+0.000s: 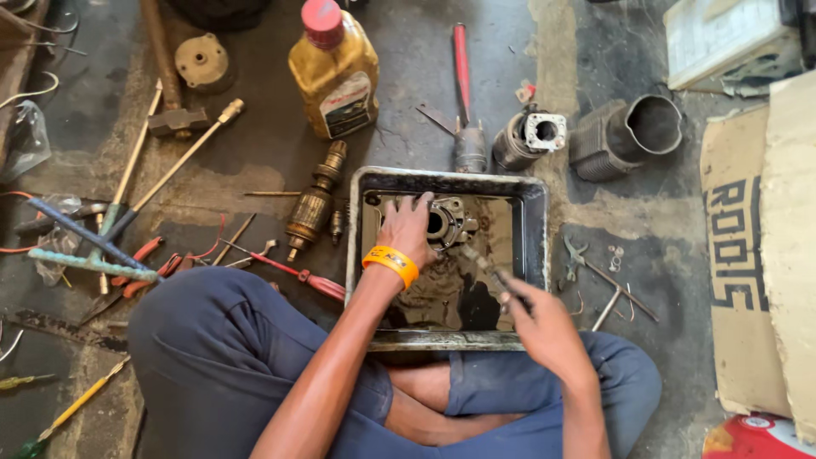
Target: The person scrubs a cylindrical metal engine part with a brush inside a tray of dark liquid. They rotate the part to clean different sides and dip it into the liquid repeatedly.
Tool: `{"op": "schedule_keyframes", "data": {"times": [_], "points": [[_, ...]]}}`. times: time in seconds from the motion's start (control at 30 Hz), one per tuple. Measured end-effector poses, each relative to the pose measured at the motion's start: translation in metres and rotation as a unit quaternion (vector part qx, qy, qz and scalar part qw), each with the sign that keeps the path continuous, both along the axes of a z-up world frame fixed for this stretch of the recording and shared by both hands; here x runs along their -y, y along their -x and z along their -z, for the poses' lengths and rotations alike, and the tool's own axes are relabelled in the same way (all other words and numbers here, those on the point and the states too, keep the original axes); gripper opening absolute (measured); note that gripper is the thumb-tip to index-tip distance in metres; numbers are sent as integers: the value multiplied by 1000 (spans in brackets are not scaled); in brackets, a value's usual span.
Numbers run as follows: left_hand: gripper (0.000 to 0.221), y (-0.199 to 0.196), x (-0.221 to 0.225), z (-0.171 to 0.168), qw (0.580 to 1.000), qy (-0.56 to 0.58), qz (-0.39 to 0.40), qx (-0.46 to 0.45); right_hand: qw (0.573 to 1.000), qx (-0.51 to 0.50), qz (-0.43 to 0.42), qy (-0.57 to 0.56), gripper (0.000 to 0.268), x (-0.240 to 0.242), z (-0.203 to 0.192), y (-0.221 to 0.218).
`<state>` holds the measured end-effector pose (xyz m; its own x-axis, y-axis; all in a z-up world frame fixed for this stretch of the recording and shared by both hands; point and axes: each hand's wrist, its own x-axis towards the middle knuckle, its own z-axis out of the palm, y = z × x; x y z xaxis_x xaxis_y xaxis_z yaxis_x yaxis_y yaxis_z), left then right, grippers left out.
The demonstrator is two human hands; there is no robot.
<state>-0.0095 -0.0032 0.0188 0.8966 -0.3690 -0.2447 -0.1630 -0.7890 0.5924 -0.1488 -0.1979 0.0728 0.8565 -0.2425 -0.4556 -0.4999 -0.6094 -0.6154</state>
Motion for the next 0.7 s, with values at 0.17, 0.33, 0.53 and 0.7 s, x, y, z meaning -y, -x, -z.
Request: {"op": "schedule_keyframes", "data": {"times": [0.17, 0.33, 0.53, 0.7], "points": [[103, -10, -2, 24, 998, 42, -12, 47, 984, 169, -46, 21, 44, -38, 1, -22], [98, -3, 0, 33, 998, 45, -19, 38, 964, 242, -70, 90, 39, -67, 6, -20], [102, 1, -2, 50, 996, 68, -33, 52, 952, 241, -108, 152, 52, -74, 7, -9], [102, -16, 0, 60, 997, 55, -21, 40, 942, 297, -87, 131, 43, -81, 7, -27]]}}
